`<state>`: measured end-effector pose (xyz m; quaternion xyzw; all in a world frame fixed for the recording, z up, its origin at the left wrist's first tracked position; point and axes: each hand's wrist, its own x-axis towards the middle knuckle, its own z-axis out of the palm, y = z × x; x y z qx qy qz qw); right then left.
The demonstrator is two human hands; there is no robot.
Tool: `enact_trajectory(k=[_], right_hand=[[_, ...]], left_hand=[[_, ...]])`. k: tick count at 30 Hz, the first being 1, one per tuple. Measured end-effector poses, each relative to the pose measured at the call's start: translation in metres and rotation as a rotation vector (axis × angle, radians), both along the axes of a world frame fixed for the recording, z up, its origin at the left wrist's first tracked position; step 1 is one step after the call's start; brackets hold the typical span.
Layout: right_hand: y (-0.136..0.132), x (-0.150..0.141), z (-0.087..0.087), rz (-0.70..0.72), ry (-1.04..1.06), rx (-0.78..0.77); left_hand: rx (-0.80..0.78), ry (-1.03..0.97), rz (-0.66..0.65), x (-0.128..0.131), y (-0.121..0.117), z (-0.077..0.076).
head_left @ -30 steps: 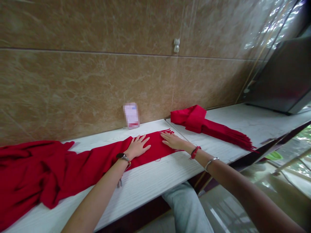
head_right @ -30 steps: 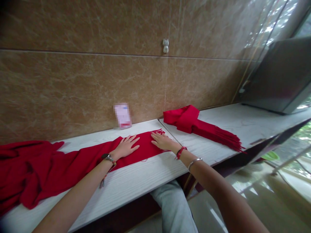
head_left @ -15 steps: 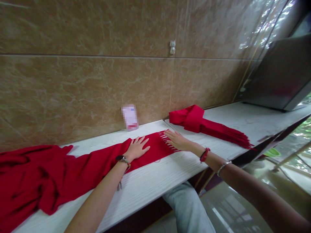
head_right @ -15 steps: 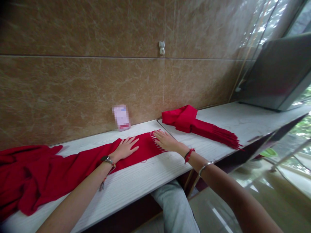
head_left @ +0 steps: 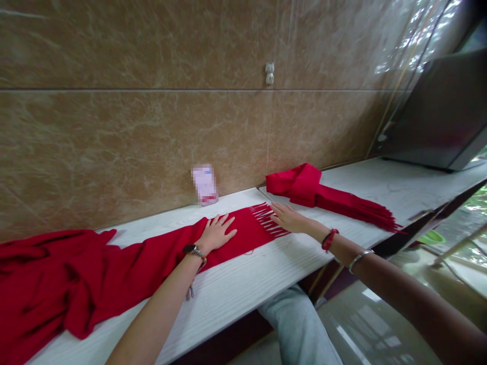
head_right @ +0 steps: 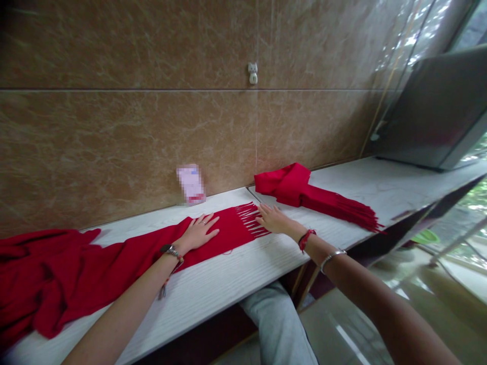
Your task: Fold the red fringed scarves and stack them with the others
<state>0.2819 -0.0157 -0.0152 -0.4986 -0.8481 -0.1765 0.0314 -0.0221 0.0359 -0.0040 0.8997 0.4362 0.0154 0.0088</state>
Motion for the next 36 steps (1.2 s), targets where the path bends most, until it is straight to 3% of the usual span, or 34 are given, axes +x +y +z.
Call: enact_trajectory(k=[4, 8, 10, 14, 18, 20, 23, 25, 28, 31, 36], right_hand=[[0.017, -0.041, 0.012, 0.077, 0.116, 0.004], [0.037, -0.073, 0.003, 0.122, 0.181, -0.085], [0.041, -0.067, -0.006, 0.127, 0.180, -0.117], [0.037, -0.022, -0.019, 0.048, 0.171, -0.136], [0.027, 0.007, -0.011, -0.112, 0.187, -0.132], [0.023, -0.002, -0.002, -0.131, 0.228, -0.105], [0.021, -0.038, 0.010, -0.008, 0.274, -0.057], [0.021, -0.066, 0.013, 0.065, 0.272, -0.042], [0.023, -0.094, 0.009, 0.052, 0.243, -0.070], [0.021, -0.095, 0.002, 0.046, 0.202, -0.135], [0.012, -0.061, -0.007, 0.152, 0.148, -0.111]], left_hand=[[0.018, 0.000, 0.004, 0.001, 0.000, 0.000], [0.014, 0.017, 0.011, 0.001, -0.002, 0.002], [0.003, 0.024, 0.015, 0.001, -0.002, 0.004], [-0.008, 0.021, 0.010, 0.001, -0.002, 0.004], [-0.008, 0.023, 0.013, 0.001, -0.001, 0.003], [-0.006, 0.026, 0.012, 0.001, -0.001, 0.003], [0.005, 0.024, 0.014, 0.002, -0.001, 0.002], [0.017, 0.019, 0.015, 0.002, -0.001, 0.002], [0.013, 0.019, 0.013, 0.002, -0.001, 0.003], [0.000, 0.018, 0.017, 0.002, -0.001, 0.003], [-0.018, 0.015, 0.028, 0.002, -0.001, 0.003]])
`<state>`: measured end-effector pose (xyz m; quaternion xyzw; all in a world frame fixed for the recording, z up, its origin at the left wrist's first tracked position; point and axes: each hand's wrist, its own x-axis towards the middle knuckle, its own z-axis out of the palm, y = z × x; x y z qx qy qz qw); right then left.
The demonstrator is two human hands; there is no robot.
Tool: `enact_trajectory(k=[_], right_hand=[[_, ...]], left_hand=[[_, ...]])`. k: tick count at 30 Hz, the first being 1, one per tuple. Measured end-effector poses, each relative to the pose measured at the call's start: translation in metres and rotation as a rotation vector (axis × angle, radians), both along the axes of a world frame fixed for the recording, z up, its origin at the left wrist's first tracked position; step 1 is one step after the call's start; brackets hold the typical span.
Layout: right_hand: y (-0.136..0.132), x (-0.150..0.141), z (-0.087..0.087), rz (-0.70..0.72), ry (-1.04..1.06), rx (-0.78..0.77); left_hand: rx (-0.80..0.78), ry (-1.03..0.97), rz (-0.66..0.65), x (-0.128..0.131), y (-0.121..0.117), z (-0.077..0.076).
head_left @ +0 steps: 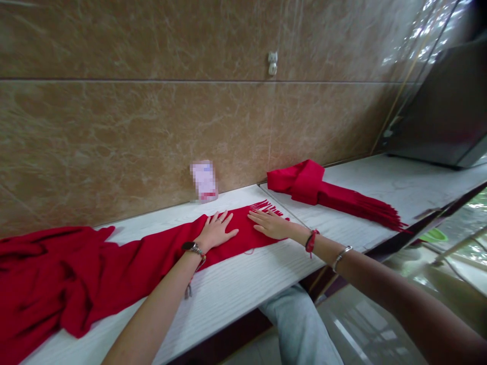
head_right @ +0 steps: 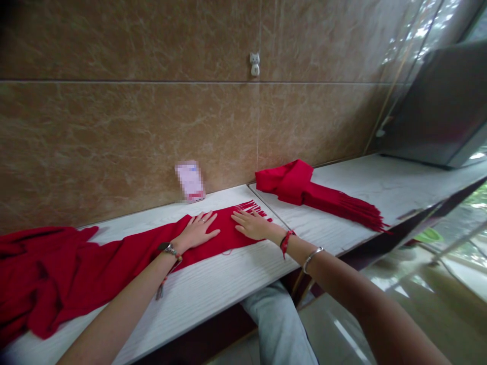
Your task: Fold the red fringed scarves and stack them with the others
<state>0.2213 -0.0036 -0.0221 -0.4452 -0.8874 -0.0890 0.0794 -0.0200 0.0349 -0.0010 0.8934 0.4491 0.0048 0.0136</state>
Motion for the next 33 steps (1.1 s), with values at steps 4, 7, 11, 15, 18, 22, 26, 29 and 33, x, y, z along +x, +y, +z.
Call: enact_trajectory(k=[4, 7, 11, 15, 18, 22, 26, 29, 33], right_hand=[[-0.010, 0.033, -0.002, 0.028, -0.129, 0.065], [-0.011, 0.046, 0.004, -0.054, -0.219, 0.082], [0.006, 0.027, 0.015, -0.147, -0.109, 0.151], [0.030, -0.007, 0.015, -0.155, -0.010, 0.066], [0.040, -0.018, 0.007, -0.178, 0.010, -0.022], [0.043, -0.017, 0.004, -0.197, 0.083, -0.074], [0.031, -0.009, 0.024, -0.081, 0.272, -0.038], [0.011, 0.002, 0.045, 0.156, 0.333, -0.077], [-0.020, 0.015, 0.058, 0.417, 0.290, -0.235]], left_hand=[[-0.004, -0.008, -0.005, 0.000, 0.000, 0.000], [0.005, -0.011, -0.015, 0.000, 0.000, -0.001], [0.019, -0.004, -0.010, 0.001, 0.000, -0.002], [0.035, -0.005, -0.011, 0.001, 0.000, -0.002], [0.100, -0.016, -0.023, 0.001, -0.005, 0.003], [0.311, 0.005, -0.185, 0.006, -0.026, 0.024], [0.212, 0.047, -0.340, 0.012, -0.060, 0.045], [0.144, 0.081, -0.408, 0.012, -0.076, 0.048], [0.097, 0.081, -0.348, 0.009, -0.076, 0.042]])
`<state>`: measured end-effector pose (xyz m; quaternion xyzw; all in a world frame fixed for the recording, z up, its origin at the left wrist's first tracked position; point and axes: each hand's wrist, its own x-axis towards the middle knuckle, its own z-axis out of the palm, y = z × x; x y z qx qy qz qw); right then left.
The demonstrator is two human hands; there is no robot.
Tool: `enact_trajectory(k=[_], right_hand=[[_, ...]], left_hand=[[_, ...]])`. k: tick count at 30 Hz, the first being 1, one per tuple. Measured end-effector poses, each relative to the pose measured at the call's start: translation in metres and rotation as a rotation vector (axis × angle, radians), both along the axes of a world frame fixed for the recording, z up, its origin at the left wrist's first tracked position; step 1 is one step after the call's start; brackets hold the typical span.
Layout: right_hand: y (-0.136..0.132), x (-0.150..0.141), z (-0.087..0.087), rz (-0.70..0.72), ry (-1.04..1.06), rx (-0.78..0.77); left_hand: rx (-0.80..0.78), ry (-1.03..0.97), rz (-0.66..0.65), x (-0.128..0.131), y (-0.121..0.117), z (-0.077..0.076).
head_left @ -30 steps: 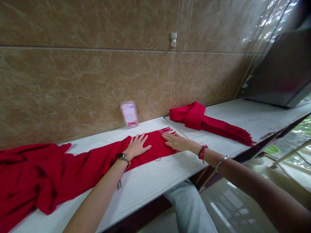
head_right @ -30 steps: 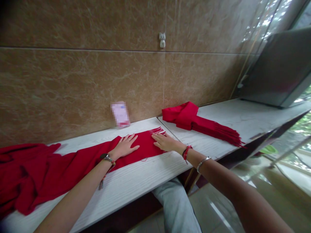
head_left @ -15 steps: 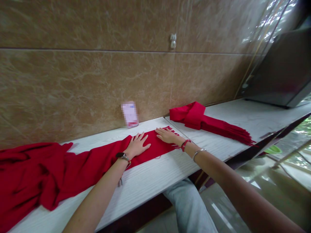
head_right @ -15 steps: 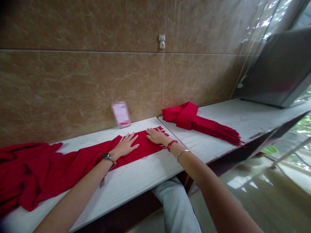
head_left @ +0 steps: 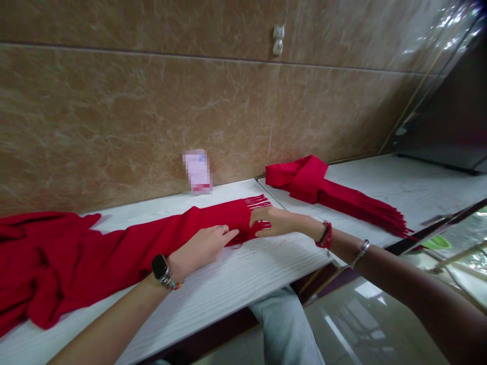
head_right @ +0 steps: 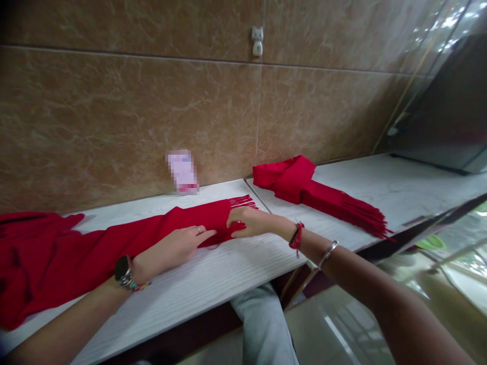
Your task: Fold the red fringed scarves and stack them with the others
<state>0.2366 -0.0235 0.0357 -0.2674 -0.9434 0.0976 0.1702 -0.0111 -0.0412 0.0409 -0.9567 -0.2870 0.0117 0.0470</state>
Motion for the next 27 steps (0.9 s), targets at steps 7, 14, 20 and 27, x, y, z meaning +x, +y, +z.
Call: enact_trajectory(k=[7, 14, 20, 27], right_hand=[[-0.006, -0.001, -0.009, 0.009, -0.086, 0.023], [0.002, 0.004, -0.017, 0.067, -0.011, 0.078], [0.003, 0.008, -0.023, 0.026, -0.030, 0.126], [0.009, 0.006, -0.029, -0.103, 0.087, 0.070]], left_hand=[[-0.183, -0.268, 0.074, -0.008, 0.016, -0.008], [-0.103, -0.112, -0.033, -0.011, 0.000, 0.001], [-0.010, -0.030, -0.032, -0.009, -0.005, -0.001], [-0.046, -0.129, -0.062, -0.011, 0.004, -0.003]])
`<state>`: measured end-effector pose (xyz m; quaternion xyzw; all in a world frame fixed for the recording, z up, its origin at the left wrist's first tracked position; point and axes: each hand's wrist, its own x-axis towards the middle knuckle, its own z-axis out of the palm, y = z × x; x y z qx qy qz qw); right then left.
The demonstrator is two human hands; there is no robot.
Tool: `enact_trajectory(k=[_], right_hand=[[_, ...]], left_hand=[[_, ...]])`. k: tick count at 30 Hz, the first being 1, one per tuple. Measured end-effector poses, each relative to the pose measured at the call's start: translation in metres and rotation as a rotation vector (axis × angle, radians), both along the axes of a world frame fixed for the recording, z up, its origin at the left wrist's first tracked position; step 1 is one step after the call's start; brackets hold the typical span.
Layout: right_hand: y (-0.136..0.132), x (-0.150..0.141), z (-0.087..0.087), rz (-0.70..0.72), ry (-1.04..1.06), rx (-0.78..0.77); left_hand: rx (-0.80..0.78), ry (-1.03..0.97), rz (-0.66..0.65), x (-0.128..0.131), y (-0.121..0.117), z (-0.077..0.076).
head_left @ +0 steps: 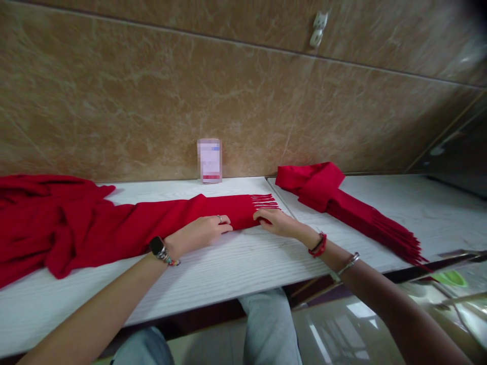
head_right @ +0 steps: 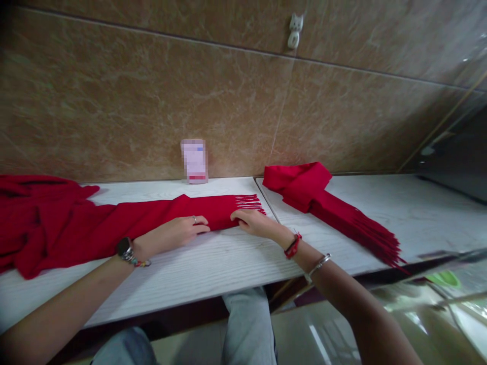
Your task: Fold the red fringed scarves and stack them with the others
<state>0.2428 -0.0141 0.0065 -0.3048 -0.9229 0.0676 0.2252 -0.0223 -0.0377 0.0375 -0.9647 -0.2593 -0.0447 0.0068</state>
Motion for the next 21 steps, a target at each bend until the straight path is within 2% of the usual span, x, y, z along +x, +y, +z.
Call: enact_trajectory(k=[3, 9, 15, 21], right_hand=[[0.002, -0.002, -0.003, 0.000, 0.037, -0.035], [0.009, -0.007, -0.012, -0.127, 0.134, -0.069], [0.015, -0.003, -0.010, -0.083, 0.150, -0.004], [0.016, 0.000, -0.005, -0.032, 0.182, 0.094]], left_hand=[[0.014, -0.042, 0.052, 0.002, 0.001, -0.003], [0.091, -0.076, 0.165, 0.005, 0.003, -0.016], [0.171, -0.083, 0.196, 0.005, 0.007, -0.015], [0.151, -0.078, 0.168, 0.009, 0.003, -0.010]])
